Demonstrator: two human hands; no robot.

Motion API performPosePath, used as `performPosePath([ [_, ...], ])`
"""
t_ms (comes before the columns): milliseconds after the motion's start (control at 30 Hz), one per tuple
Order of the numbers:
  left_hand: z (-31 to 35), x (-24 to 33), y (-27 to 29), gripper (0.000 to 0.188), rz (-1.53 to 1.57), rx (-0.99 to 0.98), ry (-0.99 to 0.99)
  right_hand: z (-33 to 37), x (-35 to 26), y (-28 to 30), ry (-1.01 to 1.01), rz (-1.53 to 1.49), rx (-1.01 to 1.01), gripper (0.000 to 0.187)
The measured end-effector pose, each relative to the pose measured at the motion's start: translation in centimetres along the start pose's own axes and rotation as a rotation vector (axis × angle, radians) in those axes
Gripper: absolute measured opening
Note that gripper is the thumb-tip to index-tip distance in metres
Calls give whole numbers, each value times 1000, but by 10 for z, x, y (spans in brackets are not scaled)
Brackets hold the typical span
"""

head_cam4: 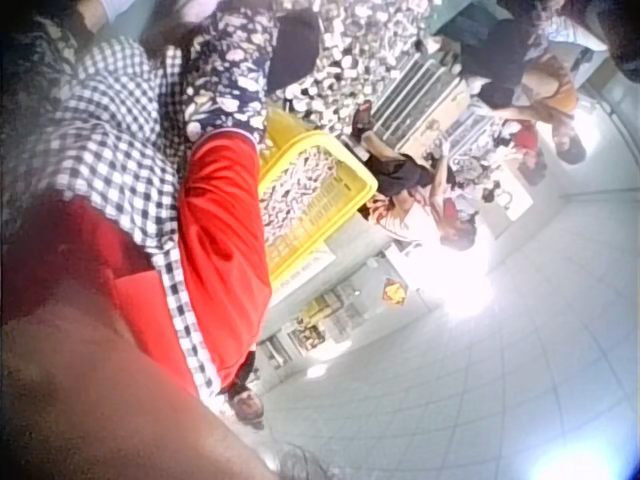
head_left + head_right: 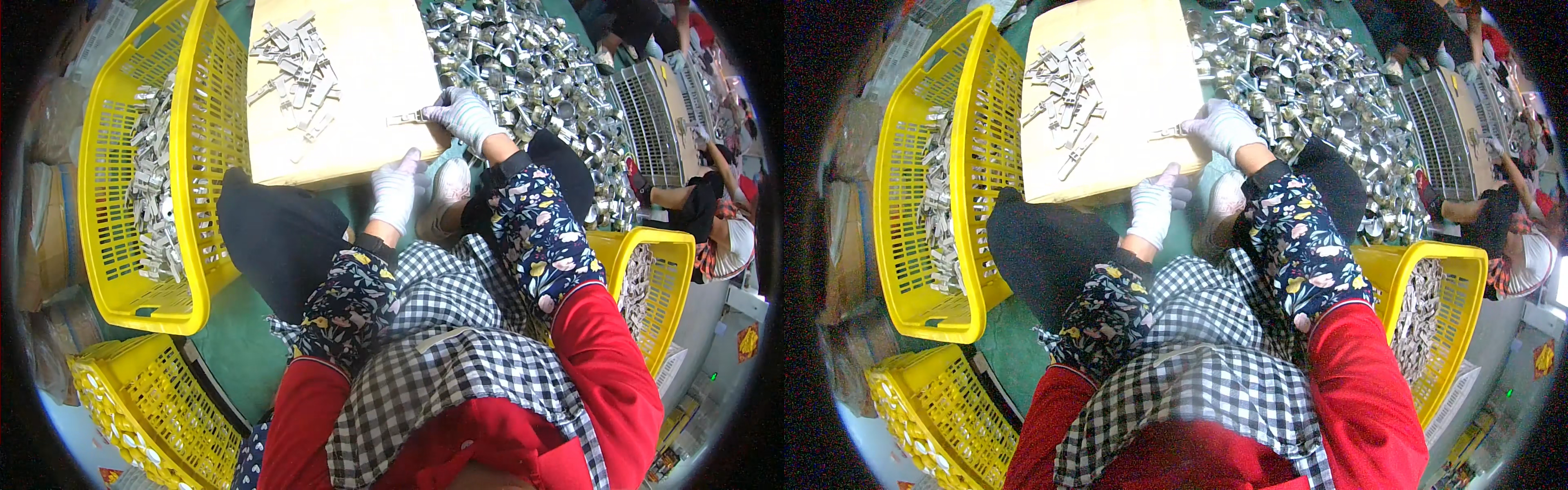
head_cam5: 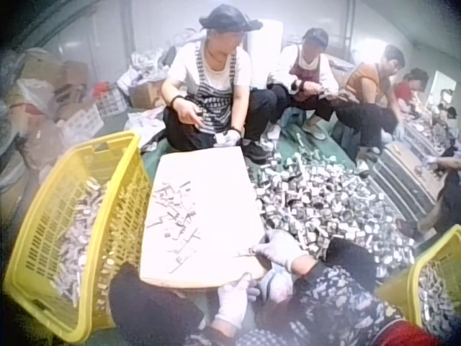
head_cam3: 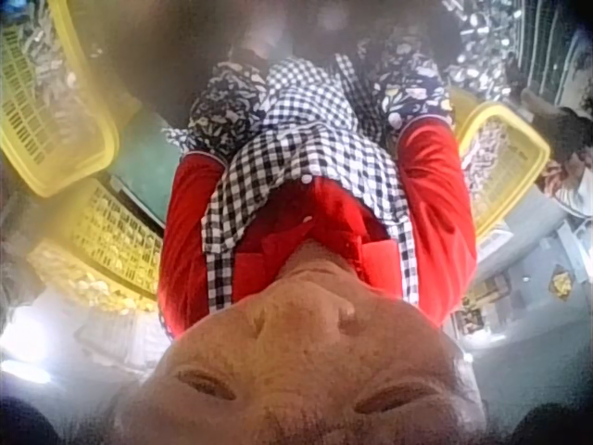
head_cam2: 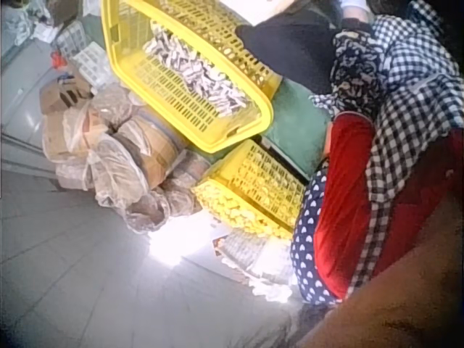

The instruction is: The recorder is assembling metal hinge components while sitting on the floor with other workers.

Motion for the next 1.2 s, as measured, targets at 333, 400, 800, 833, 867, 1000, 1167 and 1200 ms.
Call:
performPosePath([
  [333,-1,0,-2,37,-7,0,23,9,-15,3,-48,266,-30,44],
  [400,0,3,-3,37,-13,2,-7,9,-15,2,-66,282,-58,44],
  [800,-9,-3,1,32,-13,8,-35,34,-56,17,51,469,205,41],
  [833,-17,-3,0,31,-15,4,-135,47,-80,19,131,495,289,39],
  [867,-29,-14,9,32,-129,1,-115,59,-124,-3,299,561,167,26],
  [1000,-44,-32,7,41,-394,-133,-236,71,-226,-98,663,448,-158,15],
  [1167,-52,-78,-15,46,272,-289,-125,19,-217,-168,854,825,-74,19],
  [1200,-51,-80,-5,47,311,-280,-126,31,-231,-161,872,822,-66,19],
])
Point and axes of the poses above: each hand's wrist, its own z-axis away from the middle knuckle, its own y-axis out of the back of the hand, x = y × z, the point moved 10 cm from there along -z, towards the middle knuckle, and after that the axes turned 15 degrees about -x, right-handed, at the moved point
